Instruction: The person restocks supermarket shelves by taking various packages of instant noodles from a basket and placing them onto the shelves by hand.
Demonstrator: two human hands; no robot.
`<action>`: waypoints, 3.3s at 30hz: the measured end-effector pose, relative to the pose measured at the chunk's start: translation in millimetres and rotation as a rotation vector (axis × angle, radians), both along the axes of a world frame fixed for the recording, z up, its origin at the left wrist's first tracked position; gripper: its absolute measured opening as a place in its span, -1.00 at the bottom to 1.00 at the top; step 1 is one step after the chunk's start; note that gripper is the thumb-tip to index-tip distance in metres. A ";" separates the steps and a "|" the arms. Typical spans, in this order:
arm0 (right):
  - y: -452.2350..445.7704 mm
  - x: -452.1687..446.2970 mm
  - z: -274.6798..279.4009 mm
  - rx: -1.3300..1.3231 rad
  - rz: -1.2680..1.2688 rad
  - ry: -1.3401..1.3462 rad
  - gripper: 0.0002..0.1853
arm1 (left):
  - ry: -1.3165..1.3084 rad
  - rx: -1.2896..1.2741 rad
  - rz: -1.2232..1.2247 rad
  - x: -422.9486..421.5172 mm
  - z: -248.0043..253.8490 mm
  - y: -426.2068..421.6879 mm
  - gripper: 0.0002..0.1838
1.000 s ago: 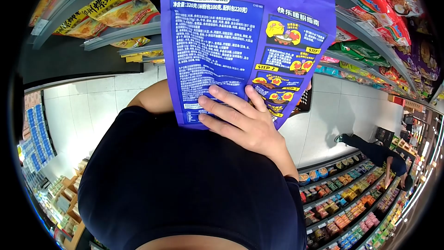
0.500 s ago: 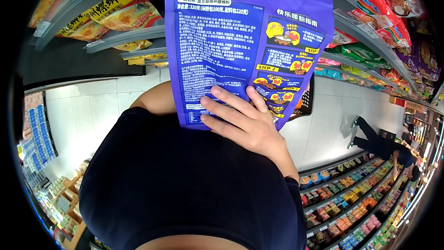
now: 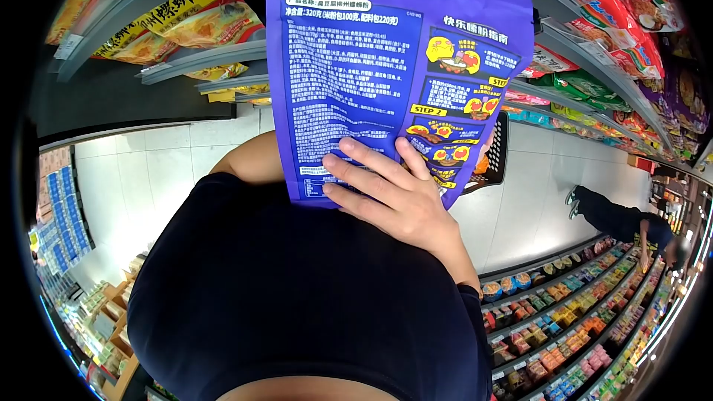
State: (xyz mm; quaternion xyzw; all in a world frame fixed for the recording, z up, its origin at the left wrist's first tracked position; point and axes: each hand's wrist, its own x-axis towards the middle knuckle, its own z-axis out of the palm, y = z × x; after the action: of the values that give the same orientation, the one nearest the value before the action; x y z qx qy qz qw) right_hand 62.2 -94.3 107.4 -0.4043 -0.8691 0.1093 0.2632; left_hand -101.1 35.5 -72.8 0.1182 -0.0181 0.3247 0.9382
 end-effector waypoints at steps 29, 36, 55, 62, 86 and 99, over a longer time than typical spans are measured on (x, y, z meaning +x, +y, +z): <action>-3.3 -4.5 -1.0 -0.032 -0.012 0.068 -0.67 | 0.151 -0.027 0.043 -16.4 -3.2 1.5 -0.41; -6.4 -3.2 -2.7 -0.040 -0.014 0.075 -0.63 | 0.178 -0.024 0.066 -19.8 -4.6 0.7 -0.41; -5.0 -0.1 -3.0 -0.071 0.001 0.099 -0.51 | 0.254 -0.025 0.155 -30.9 -7.3 -1.5 -0.42; -5.5 1.1 -4.0 -0.081 -0.001 0.105 -0.52 | 0.292 -0.028 0.177 -34.0 -8.8 -1.3 -0.43; -7.2 2.7 -5.5 -0.136 -0.008 0.129 -0.50 | 0.415 -0.051 0.196 -34.5 -15.9 0.5 -0.44; -7.7 4.5 -6.8 -0.144 -0.004 0.132 -0.51 | 0.478 -0.051 0.231 -36.2 -16.9 3.0 -0.45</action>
State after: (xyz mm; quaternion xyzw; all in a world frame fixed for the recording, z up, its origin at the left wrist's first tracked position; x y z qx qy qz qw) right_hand 66.7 -102.0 100.7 -0.4158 -0.8391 0.1971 0.2903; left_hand -137.3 38.5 -89.7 0.1692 0.2259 0.3929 0.8752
